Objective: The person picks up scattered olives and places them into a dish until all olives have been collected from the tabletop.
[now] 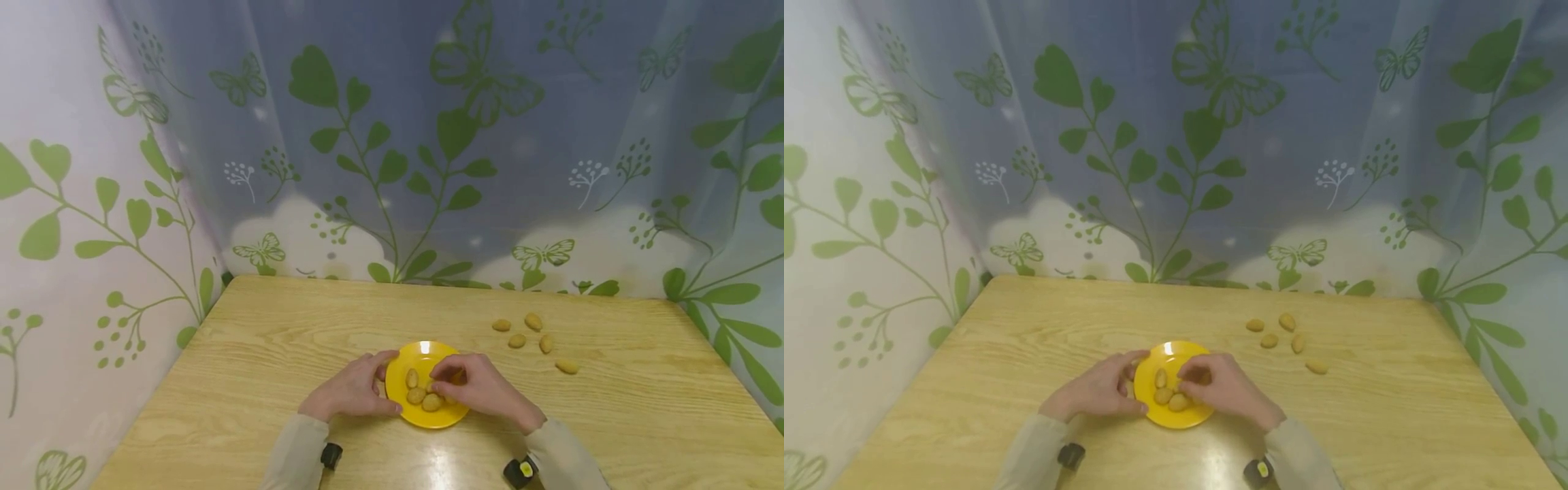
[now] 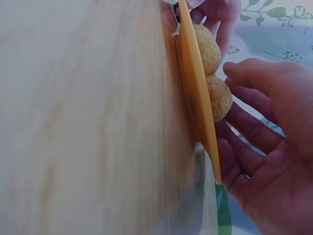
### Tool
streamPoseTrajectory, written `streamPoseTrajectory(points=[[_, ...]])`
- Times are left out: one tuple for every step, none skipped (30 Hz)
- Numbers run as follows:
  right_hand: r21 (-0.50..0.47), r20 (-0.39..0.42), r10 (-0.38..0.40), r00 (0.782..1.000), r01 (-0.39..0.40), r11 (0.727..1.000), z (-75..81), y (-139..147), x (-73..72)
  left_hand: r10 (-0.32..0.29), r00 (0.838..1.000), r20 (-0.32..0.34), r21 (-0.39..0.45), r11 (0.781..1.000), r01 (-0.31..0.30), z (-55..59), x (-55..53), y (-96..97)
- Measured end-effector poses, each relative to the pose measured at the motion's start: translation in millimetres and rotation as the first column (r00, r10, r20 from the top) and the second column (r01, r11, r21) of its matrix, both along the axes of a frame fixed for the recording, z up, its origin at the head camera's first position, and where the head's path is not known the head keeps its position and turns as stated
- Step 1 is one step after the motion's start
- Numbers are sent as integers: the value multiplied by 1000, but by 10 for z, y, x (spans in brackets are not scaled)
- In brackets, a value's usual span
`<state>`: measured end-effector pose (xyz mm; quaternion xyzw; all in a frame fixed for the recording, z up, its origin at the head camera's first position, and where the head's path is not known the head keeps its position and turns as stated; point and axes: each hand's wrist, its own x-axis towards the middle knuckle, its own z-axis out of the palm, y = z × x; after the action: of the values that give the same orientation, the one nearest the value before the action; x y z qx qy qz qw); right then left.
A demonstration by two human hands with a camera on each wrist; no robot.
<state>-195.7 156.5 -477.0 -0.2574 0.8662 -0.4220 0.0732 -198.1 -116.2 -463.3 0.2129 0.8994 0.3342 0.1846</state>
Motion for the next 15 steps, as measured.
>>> streamPoseTrajectory(points=[[-2, 1, -1, 1000, 1, 1000, -2, 5, 0, 0, 1000, 0, 0, 1000, 0, -1, 1, 0], [-4, 0, -2, 1000, 2, 1000, -3, 9, 0, 0, 1000, 0, 0, 1000, 0, -3, 2, 0], [-7, -2, -3, 1000, 3, 1000, -3, 14, 1, 0, 1000, -2, 0, 1000, 0, -3, 3, 0], [-10, -4, -6, 1000, 6, 1000, -4, 20, 1, 1, 1000, -3, 0, 1000, -1, -4, 4, 0], [-13, -6, -9, 1000, 9, 1000, -3, 25, 1, 2, 1000, -4, 1, 1000, -2, -3, 5, 0], [-16, -10, -12, 1000, 11, 1000, -4, 32, 2, 3, 1000, -3, 1, 1000, -3, -5, 6, 0], [-19, -13, -16, 1000, 15, 1000, -3, 38, 4, 5, 1000, -3, 1, 1000, -5, -5, 6, 0], [-23, -15, -21, 1000, 21, 1000, -1, 44, 7, 6, 1000, -2, 2, 1000, -6, -4, 7, -1], [-27, -16, -27, 999, 27, 999, 1, 51, 10, 7, 1000, -2, 0, 1000, -7, -4, 8, -1], [-32, -18, -33, 999, 33, 999, 4, 57, 14, 8, 1000, 3, 2, 1000, -8, -4, 9, -1], [-34, -21, -40, 999, 39, 999, 6, 63, 17, 8, 1000, 6, 3, 1000, -9, -5, 10, -2], [-37, -22, -47, 999, 46, 998, 9, 69, 22, 8, 1000, 8, 4, 1000, -8, -8, 11, -1], [-39, -22, -54, 998, 53, 998, 13, 74, 26, 9, 1000, 10, 4, 1000, -9, -7, 11, -1], [-42, -22, -59, 998, 58, 997, 17, 79, 29, 8, 1000, 10, 3, 1000, -8, -8, 11, -1], [-45, -24, -63, 998, 62, 997, 20, 84, 31, 8, 1000, 10, 3, 1000, -8, -8, 11, 0]])
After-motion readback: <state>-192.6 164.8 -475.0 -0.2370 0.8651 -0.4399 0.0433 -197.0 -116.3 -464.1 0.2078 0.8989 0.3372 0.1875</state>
